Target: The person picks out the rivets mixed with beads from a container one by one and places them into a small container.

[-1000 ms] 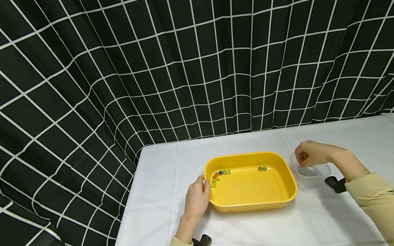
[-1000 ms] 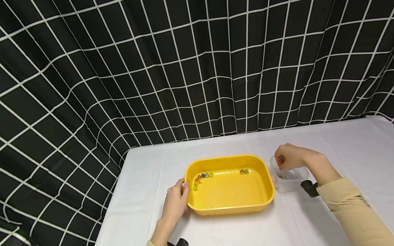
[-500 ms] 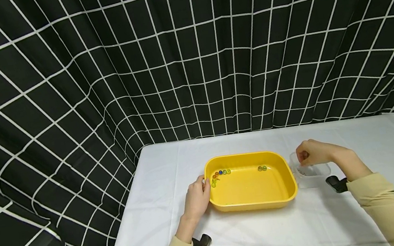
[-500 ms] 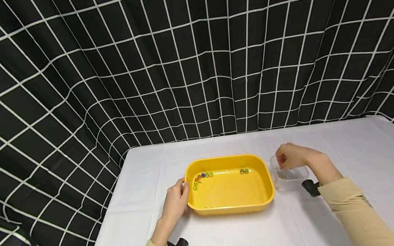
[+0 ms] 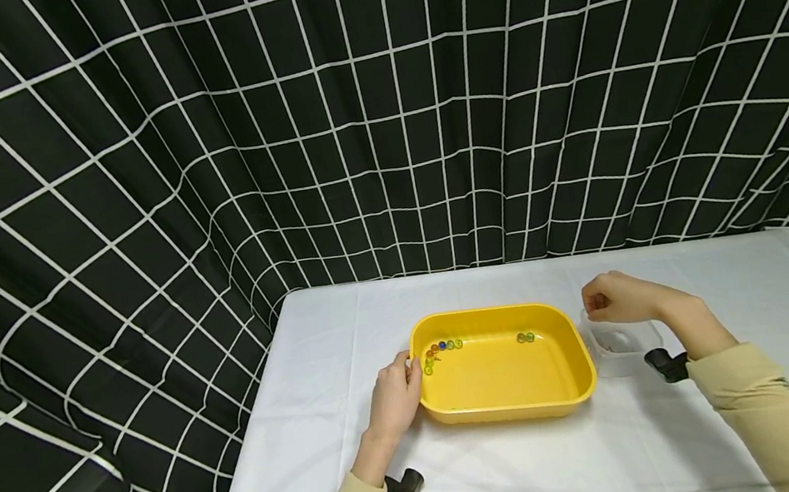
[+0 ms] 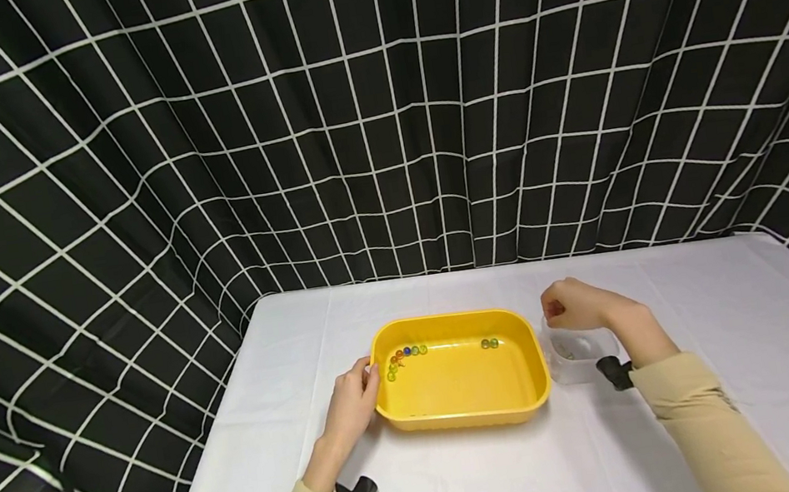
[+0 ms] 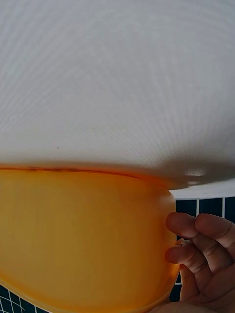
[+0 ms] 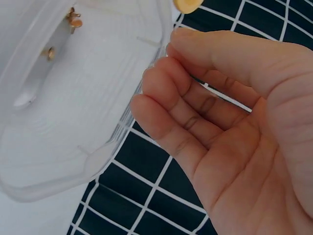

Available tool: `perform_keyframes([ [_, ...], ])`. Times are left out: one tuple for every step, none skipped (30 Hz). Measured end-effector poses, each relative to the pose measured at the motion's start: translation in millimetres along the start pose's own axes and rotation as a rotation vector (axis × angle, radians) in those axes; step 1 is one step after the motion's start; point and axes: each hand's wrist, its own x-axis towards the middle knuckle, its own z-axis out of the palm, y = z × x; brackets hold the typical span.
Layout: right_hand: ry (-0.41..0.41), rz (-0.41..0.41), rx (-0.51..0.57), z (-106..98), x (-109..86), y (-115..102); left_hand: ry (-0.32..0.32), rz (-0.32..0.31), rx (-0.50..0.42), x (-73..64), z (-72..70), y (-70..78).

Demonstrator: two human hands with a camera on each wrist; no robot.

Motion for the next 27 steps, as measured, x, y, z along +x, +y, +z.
perform_keyframes([
  [0.002, -0.002, 0.000, -0.2, 0.8, -1.2, 0.000, 0.001, 0.000, 0.1, 0.3, -0.3],
  [0.002, -0.005, 0.001, -0.4, 1.7, -2.4, 0.000, -0.001, 0.000, 0.1, 0.4, -0.4],
  [0.003, -0.006, 0.001, -0.6, 2.4, -3.7, -0.001, -0.002, 0.001, 0.1, 0.5, -0.6],
  [0.003, -0.007, 0.002, -0.7, 3.2, -4.8, -0.001, -0.002, 0.002, 0.2, 0.6, -0.7],
  [0.005, -0.010, 0.000, -0.7, 3.9, -6.0, -0.002, -0.004, 0.002, 0.2, 0.4, -0.6],
  [0.007, -0.015, -0.002, -0.6, 4.7, -7.1, -0.003, -0.004, 0.000, 0.2, 0.7, -0.9],
  [0.008, -0.019, -0.005, -0.4, 5.5, -8.3, -0.003, -0.004, 0.000, 0.2, 0.7, -1.0],
  [0.010, -0.023, -0.007, -0.2, 6.4, -9.4, -0.003, -0.004, 0.000, 0.2, 0.8, -1.2],
  [0.011, -0.025, -0.007, -0.1, 7.2, -10.6, -0.003, -0.006, 0.000, 0.2, 0.6, -0.9],
  [0.013, -0.028, -0.006, 0.4, 8.4, -11.5, -0.003, -0.007, 0.001, 0.2, 0.4, -0.7],
  [0.014, -0.029, -0.006, 0.7, 9.5, -12.6, -0.002, -0.006, 0.000, 0.2, 0.7, -0.9],
  [0.013, -0.030, -0.005, 1.1, 10.7, -13.6, -0.001, -0.005, -0.001, 0.2, 1.0, -1.2],
  [0.013, -0.037, -0.005, 1.5, 12.0, -14.6, 0.000, -0.006, -0.001, 0.2, 0.8, -0.9],
  [0.012, -0.039, -0.005, 2.2, 13.5, -15.3, 0.002, -0.006, -0.001, 0.2, 0.8, -0.8],
  [0.012, -0.042, -0.006, 3.1, 14.9, -15.7, 0.005, -0.006, -0.002, 0.2, 0.8, -0.7],
  [0.011, -0.045, -0.005, 4.0, 16.5, -16.1, 0.007, -0.005, -0.003, 0.2, 1.1, -0.8],
  [0.011, -0.049, -0.007, 4.9, 17.8, -16.7, 0.010, -0.004, -0.003, 0.3, 1.3, -0.9],
  [0.009, -0.052, -0.006, 5.9, 19.3, -17.2, 0.011, -0.006, -0.003, 0.4, 1.3, -0.7],
  [0.007, -0.055, -0.004, 6.9, 20.7, -17.5, 0.013, -0.008, -0.002, 0.5, 1.1, -0.3],
  [0.003, -0.051, -0.002, 7.8, 22.1, -18.1, 0.013, -0.010, -0.001, 0.5, 1.1, -0.2],
  [0.001, -0.051, 0.002, 8.6, 23.3, -18.8, 0.014, -0.012, 0.000, 0.5, 1.0, -0.1],
  [0.000, -0.052, 0.006, 9.4, 24.5, -19.8, 0.013, -0.014, 0.000, 0.5, 0.7, 0.2],
  [-0.003, -0.055, 0.009, 10.3, 25.9, -20.7, 0.012, -0.016, 0.001, 0.5, 0.4, 0.6],
  [-0.005, -0.056, 0.011, 11.0, 27.0, -21.8, 0.011, -0.018, 0.001, 0.4, 0.1, 0.9],
  [-0.006, -0.062, 0.011, 11.6, 28.0, -23.0, 0.011, -0.017, 0.001, 0.4, -0.1, 1.0],
  [-0.006, -0.071, 0.011, 12.3, 29.1, -24.4, 0.011, -0.015, 0.002, 0.4, -0.1, 0.9],
  [-0.008, -0.074, 0.011, 13.0, 30.3, -25.4, 0.012, -0.013, 0.002, 0.5, -0.2, 0.9],
])
